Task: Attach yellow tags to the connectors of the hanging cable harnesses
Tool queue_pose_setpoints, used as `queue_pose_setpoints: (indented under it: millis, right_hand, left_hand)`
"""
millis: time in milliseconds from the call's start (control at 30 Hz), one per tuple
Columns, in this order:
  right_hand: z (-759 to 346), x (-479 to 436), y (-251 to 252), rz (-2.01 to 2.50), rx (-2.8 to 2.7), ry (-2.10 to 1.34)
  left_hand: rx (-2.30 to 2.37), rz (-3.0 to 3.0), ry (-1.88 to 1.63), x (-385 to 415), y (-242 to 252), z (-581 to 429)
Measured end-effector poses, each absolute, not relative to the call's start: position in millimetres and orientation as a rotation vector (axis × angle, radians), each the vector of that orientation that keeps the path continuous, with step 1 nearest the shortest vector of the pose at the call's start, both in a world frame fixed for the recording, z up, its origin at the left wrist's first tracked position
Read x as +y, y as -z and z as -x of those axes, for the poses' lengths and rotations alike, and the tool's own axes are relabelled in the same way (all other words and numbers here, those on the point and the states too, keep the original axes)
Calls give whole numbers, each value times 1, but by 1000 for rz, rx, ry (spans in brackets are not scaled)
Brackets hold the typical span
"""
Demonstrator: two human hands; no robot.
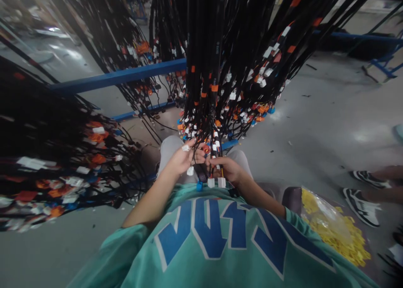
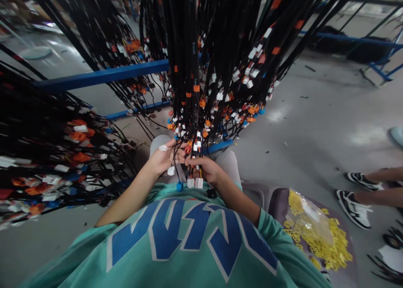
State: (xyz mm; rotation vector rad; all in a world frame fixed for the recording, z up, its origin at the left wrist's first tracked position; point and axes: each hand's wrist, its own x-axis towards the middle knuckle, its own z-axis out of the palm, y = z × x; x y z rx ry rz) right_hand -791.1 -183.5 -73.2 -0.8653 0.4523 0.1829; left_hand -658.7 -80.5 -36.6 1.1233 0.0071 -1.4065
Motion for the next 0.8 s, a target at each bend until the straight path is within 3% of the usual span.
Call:
queue_pose_setpoints:
  millis: [300,800]
  right_hand:
    - [786,-175,64,778,385,-117]
    - [783,-188,72,910,529,-100]
  left_hand:
    - [-430,-1456,1181,-72,58,652]
    - [-275,-1006,1430,-50,86,653]
